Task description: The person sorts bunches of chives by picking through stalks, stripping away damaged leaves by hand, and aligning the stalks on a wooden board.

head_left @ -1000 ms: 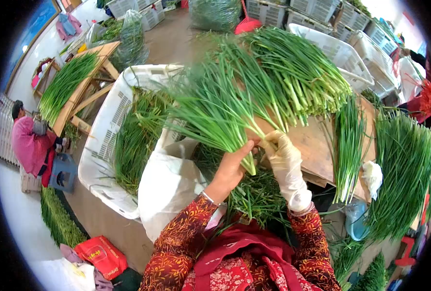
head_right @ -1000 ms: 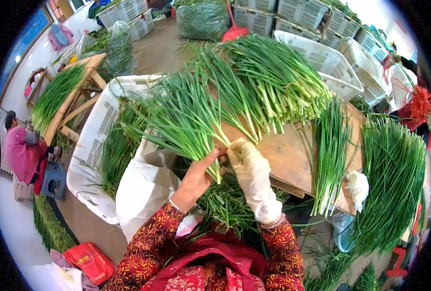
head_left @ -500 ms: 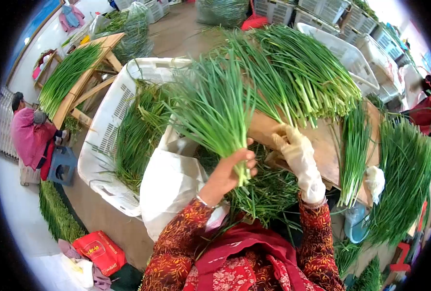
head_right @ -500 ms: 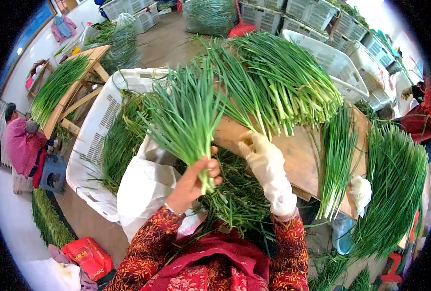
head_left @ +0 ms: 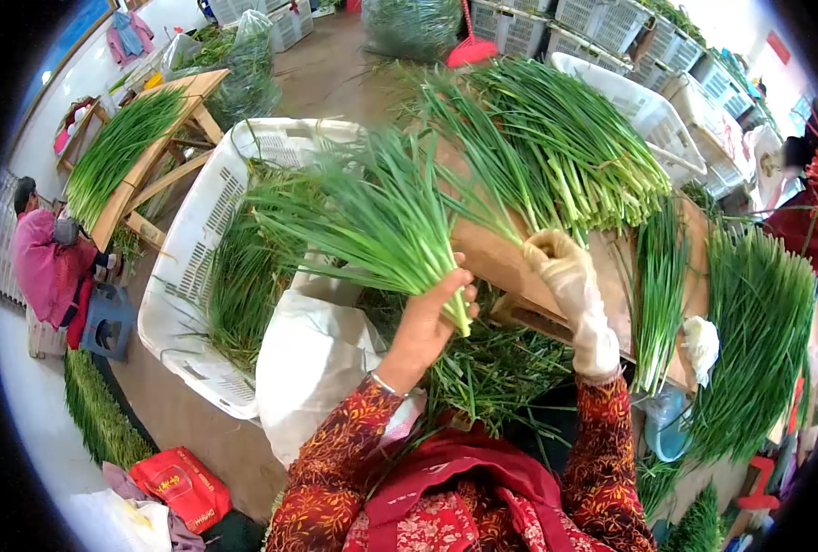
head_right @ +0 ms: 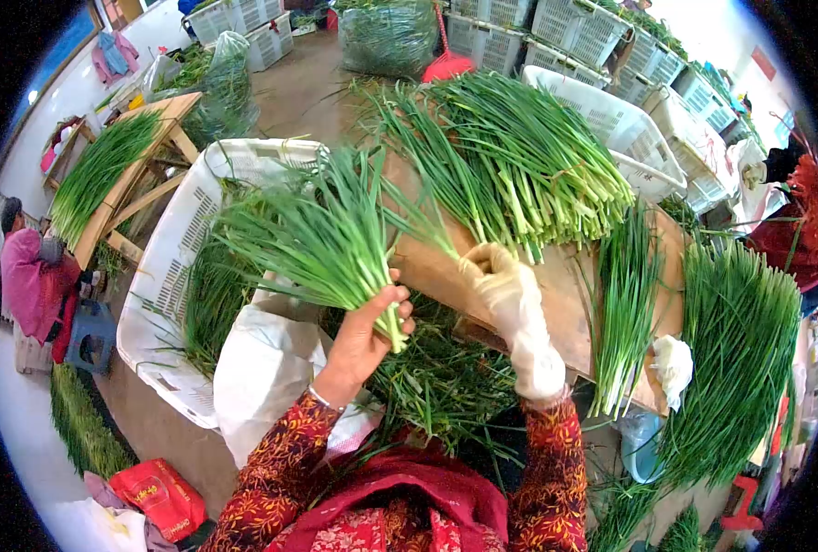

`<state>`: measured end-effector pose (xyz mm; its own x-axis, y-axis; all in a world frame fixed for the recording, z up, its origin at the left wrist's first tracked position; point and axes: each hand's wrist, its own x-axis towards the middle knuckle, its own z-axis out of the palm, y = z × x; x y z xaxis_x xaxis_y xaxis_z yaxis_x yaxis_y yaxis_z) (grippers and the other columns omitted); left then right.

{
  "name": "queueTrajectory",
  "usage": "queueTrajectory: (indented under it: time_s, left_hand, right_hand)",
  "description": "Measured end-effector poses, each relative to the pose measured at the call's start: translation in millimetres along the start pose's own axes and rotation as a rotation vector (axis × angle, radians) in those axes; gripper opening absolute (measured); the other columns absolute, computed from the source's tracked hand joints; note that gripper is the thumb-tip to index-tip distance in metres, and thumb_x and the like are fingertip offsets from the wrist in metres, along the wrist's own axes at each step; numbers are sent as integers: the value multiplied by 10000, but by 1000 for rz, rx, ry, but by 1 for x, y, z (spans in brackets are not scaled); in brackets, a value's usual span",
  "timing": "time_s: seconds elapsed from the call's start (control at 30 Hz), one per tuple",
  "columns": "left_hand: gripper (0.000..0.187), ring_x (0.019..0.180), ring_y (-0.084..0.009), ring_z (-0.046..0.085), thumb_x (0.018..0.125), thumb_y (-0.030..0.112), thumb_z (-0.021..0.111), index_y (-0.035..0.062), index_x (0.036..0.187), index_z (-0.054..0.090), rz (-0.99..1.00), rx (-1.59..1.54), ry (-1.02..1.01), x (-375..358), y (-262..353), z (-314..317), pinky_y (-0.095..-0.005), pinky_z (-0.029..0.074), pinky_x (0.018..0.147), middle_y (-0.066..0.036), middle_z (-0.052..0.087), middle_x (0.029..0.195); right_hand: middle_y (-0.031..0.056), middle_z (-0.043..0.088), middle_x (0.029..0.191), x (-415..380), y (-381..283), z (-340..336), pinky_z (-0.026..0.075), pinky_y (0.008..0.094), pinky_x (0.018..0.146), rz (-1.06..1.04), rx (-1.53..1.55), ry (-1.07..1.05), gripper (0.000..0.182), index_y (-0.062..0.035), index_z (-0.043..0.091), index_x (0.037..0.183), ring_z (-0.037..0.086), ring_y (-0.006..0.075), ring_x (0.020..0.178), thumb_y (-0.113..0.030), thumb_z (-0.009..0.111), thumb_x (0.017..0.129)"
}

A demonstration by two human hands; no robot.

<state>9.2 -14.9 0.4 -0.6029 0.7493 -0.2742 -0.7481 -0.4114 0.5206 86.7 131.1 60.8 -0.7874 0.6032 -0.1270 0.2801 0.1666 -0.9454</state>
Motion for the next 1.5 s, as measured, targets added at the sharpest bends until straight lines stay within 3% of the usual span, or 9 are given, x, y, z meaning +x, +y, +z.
queueTrajectory:
  time_s: [0.17, 0.63, 0.87, 1.1, 1.23, 1.3, 1.37, 1.43, 1.5]
  left_hand:
    - [307, 824, -146, 574, 817, 161, 607, 83, 1083, 474, 36, 66, 30, 2, -9, 3, -302, 496, 654, -9, 547, 953]
    - [310, 881, -137, 553, 790, 91, 617, 70, 1072, 489, 74, 241, 90, -1, -33, -14, -282, 485, 730, -13, 557, 976]
    - [295, 867, -142, 558, 816, 124, 593, 60, 1087, 495, 14, 116, 68, 1, -41, -22, -302, 476, 727, -12, 567, 987]
    - [277, 897, -146, 564, 808, 142, 609, 87, 1070, 541, -148, -139, -73, 0, -29, -23, -300, 480, 765, -11, 588, 980]
    - [293, 835, -163, 584, 806, 177, 610, 50, 1056, 526, -45, 49, 51, -7, -8, -8, -351, 516, 703, -74, 597, 926]
    - [325, 821, -168, 588, 812, 186, 598, 43, 1090, 511, 124, 121, 126, -4, 9, -1, -345, 522, 703, -83, 597, 911]
    - [358, 790, -128, 568, 806, 117, 602, 83, 1137, 467, 197, 95, 46, 1, 28, 0, -327, 545, 650, -10, 563, 897]
    - [400, 778, -119, 556, 810, 117, 597, 83, 1176, 440, 335, 103, 62, 8, 37, 13, -329, 544, 665, -9, 550, 905]
    - [429, 792, -113, 548, 816, 126, 593, 75, 1203, 417, 333, 127, 12, 14, 38, 15, -325, 534, 692, -12, 542, 917]
  right_hand:
    - [14, 574, 695, -26, 7, 28, 422, 183, 579, 84, 318, -126, 110, -27, 543, 848, 525, 56, 665, -118, 594, 814]
    - [14, 531, 626, -4, 21, 47, 420, 243, 523, -254, -337, 68, 133, -35, 579, 844, 499, 104, 552, -137, 629, 774]
    - [4, 543, 644, -9, 38, 45, 416, 205, 519, -251, -142, 166, 109, -23, 570, 884, 505, 64, 577, -91, 591, 802]
    - [70, 615, 815, -32, 53, 33, 467, 237, 630, -192, 146, -65, 135, -20, 564, 926, 576, 118, 709, -44, 583, 794]
    - [107, 601, 907, -53, 61, 23, 469, 280, 732, -550, 377, -193, 133, -13, 561, 876, 581, 181, 819, -21, 610, 753]
    - [95, 606, 915, -62, 58, 11, 471, 289, 740, -534, 122, -431, 148, -48, 571, 897, 587, 206, 825, -53, 615, 755]
    - [106, 612, 854, -64, 38, -2, 470, 287, 724, -160, -457, -760, 203, -58, 587, 898, 595, 220, 806, -197, 640, 761]
    - [116, 613, 858, -51, 38, -12, 474, 299, 712, -232, -740, -605, 280, -75, 590, 944, 599, 233, 810, -289, 624, 768]
    - [125, 619, 859, -27, 30, -21, 484, 326, 671, -380, -533, -59, 255, -87, 588, 952, 606, 253, 747, -273, 617, 779]
